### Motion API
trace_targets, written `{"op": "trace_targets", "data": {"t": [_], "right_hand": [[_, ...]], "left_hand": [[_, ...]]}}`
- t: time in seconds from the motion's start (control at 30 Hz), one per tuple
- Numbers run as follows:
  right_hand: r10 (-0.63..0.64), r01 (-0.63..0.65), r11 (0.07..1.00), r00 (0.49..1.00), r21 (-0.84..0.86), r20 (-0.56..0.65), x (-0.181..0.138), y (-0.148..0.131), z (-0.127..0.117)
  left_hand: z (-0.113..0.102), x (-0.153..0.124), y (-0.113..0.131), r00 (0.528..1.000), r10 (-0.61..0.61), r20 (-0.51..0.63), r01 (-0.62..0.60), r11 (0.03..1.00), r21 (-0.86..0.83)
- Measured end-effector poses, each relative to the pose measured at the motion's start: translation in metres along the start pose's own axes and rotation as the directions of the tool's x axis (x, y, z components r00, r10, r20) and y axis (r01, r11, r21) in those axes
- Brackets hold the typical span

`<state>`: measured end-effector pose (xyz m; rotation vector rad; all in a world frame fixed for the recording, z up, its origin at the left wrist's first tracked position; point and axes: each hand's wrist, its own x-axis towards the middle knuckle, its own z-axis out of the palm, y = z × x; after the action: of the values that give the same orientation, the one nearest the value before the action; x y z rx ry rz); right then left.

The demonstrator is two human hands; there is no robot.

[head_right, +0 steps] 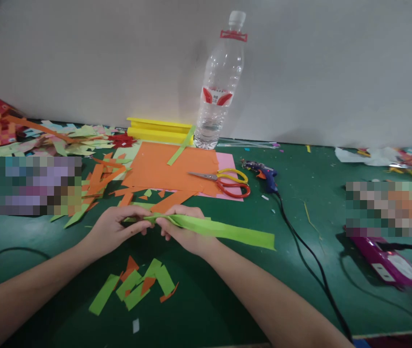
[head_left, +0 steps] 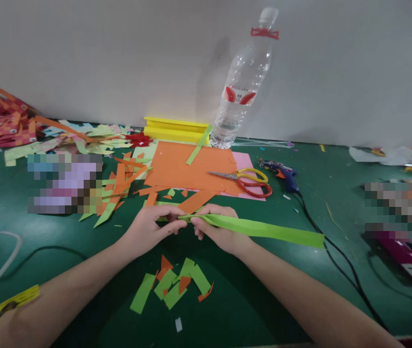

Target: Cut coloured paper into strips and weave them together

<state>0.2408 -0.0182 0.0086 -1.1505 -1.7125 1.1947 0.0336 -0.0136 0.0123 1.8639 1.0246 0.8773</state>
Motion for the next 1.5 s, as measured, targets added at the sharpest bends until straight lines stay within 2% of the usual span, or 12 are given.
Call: {"op": "trace_targets", "data": {"t": [0.13, 0.33, 0.47, 0.67, 0.9, 1.1, 1.33, 1.5], "right_hand": [[-0.017, 0.016, 1.000, 1.000, -0.008, -0.006, 0.000, -0.001, -0.001], [-0.021, 0.021, 1.000, 1.000, 0.021, 0.010, 0.001, -0.006, 0.001], [0.024, -0.029, 0.996, 0.998, 0.081, 0.056, 0.000, -0.003, 0.003], [0.101, -0.105, 0.989, 0.994, 0.105, 0.044, -0.001, 0.000, 0.004], [0.064, -0.068, 0.994, 0.997, 0.083, 0.042, -0.002, -0.002, 0.005], [-0.021, 0.017, 0.995, 0.999, 0.097, 0.043, -0.002, -0.002, 0.008], [-0.032, 0.034, 0.998, 0.998, -0.045, 0.046, -0.003, -0.009, 0.005], [-0.059, 0.064, 0.996, 0.995, -0.062, 0.081, -0.004, -0.009, 0.002]], "left_hand": [[0.001, 0.000, -0.002, 0.999, -0.036, -0.017, 0.035, 0.997, -0.068], [0.001, 0.000, 0.000, 0.999, -0.038, 0.026, 0.040, 0.997, -0.063], [0.000, -0.001, 0.000, 0.998, -0.048, 0.051, 0.051, 0.997, -0.063], [0.000, 0.000, 0.000, 0.998, -0.040, 0.050, 0.042, 0.999, -0.030], [0.000, 0.001, 0.000, 0.996, -0.006, 0.089, 0.005, 1.000, 0.013], [0.002, 0.000, -0.003, 0.993, -0.022, 0.115, 0.018, 0.999, 0.037], [0.003, 0.001, -0.003, 0.994, 0.007, 0.111, -0.006, 1.000, -0.011], [0.003, -0.001, -0.005, 0.993, 0.041, 0.107, -0.038, 0.999, -0.025]]}}
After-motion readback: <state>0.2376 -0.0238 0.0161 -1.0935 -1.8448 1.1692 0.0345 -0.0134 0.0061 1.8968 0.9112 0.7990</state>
